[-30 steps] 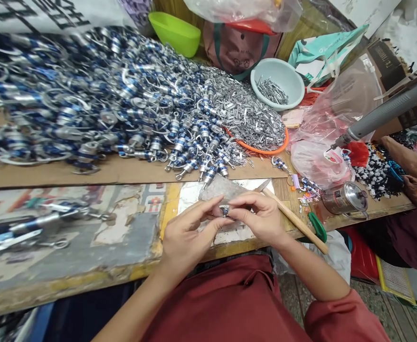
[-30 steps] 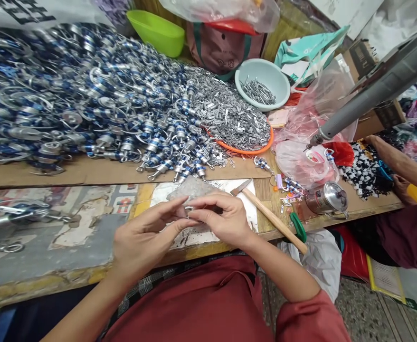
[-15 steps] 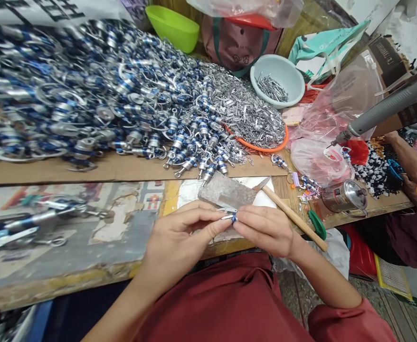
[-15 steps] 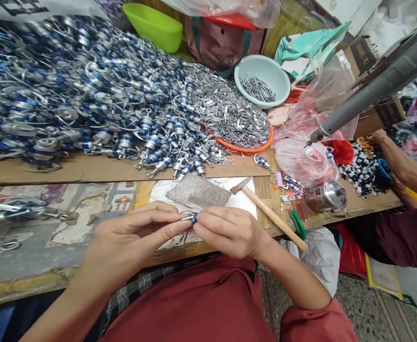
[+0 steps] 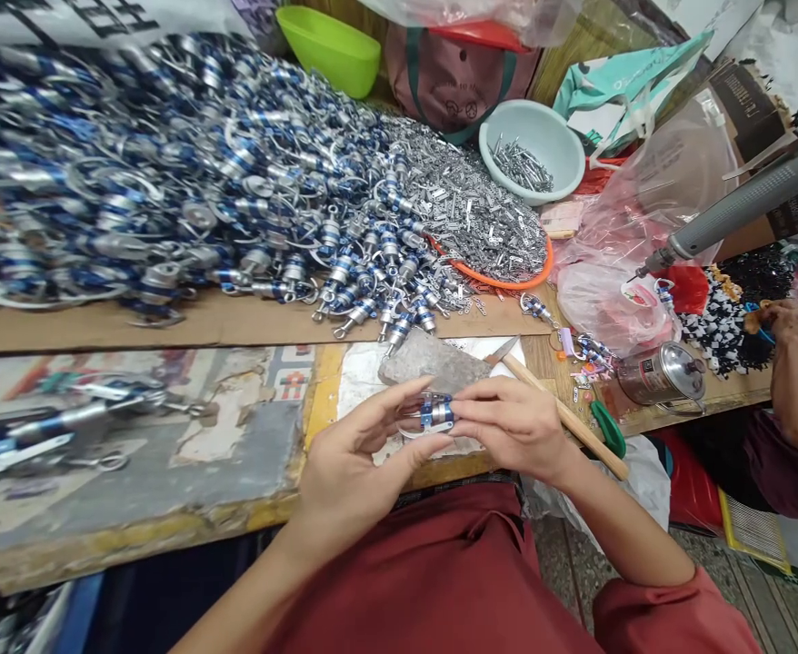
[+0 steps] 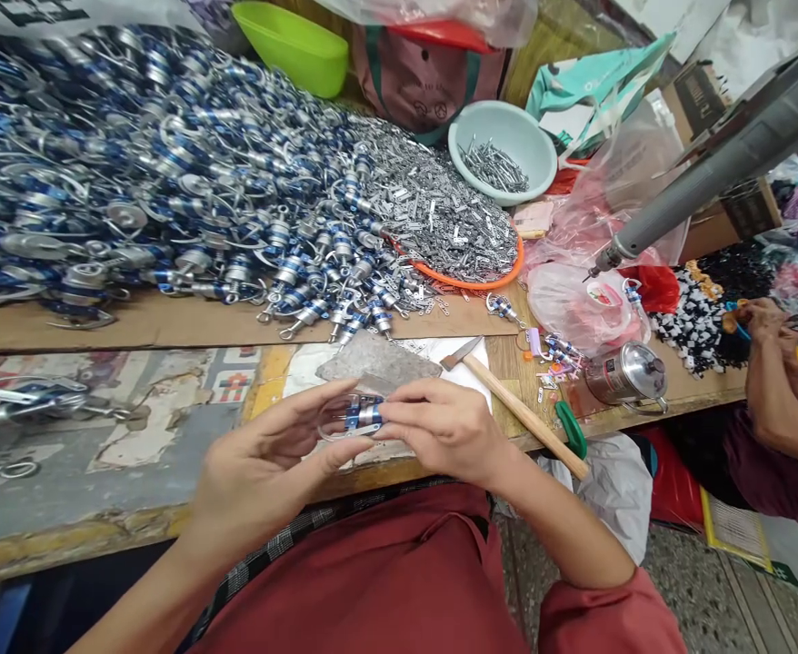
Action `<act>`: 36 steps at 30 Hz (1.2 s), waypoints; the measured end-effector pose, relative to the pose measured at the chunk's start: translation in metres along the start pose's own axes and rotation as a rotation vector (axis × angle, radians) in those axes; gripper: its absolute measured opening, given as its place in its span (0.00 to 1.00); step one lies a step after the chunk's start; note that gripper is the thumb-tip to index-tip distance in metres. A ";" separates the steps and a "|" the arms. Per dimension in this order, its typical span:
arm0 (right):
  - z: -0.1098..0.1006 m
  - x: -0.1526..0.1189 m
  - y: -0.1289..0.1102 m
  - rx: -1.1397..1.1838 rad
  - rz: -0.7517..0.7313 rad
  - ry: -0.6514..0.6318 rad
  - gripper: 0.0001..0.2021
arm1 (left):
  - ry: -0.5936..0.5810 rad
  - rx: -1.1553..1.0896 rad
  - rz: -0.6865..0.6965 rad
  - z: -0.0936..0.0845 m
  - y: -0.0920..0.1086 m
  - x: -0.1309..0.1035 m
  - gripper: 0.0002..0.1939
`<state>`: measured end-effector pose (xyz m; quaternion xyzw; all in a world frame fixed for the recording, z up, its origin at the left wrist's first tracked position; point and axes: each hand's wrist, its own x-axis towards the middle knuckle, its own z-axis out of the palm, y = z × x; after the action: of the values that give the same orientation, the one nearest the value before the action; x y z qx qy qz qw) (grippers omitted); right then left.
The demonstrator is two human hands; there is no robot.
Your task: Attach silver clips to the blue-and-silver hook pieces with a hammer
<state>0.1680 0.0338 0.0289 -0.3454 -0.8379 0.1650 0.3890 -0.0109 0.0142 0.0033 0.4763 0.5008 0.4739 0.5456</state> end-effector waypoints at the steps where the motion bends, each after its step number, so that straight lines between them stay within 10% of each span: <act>1: -0.002 0.005 0.004 0.030 0.049 -0.044 0.07 | 0.029 -0.025 -0.035 0.002 -0.001 0.001 0.27; 8: -0.001 0.061 0.072 -0.611 0.622 -0.234 0.09 | -0.021 -0.149 -0.201 0.007 0.003 0.008 0.38; 13: 0.017 0.085 0.091 -0.800 0.734 -0.386 0.17 | 0.021 -0.119 -0.242 0.004 -0.002 0.012 0.43; 21: 0.004 0.062 0.096 -0.540 0.594 -0.270 0.12 | 0.019 -0.162 -0.307 0.001 -0.005 0.018 0.51; 28: -0.010 0.038 0.039 0.135 0.431 -0.205 0.04 | 0.000 -0.169 -0.345 0.001 0.001 0.018 0.52; 36: 0.010 0.030 0.019 0.028 0.106 -0.175 0.09 | -0.036 -0.221 -0.335 0.001 0.004 0.017 0.51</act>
<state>0.1553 0.0678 0.0283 -0.3680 -0.8469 0.2267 0.3097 -0.0097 0.0309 0.0053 0.3320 0.5082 0.4198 0.6747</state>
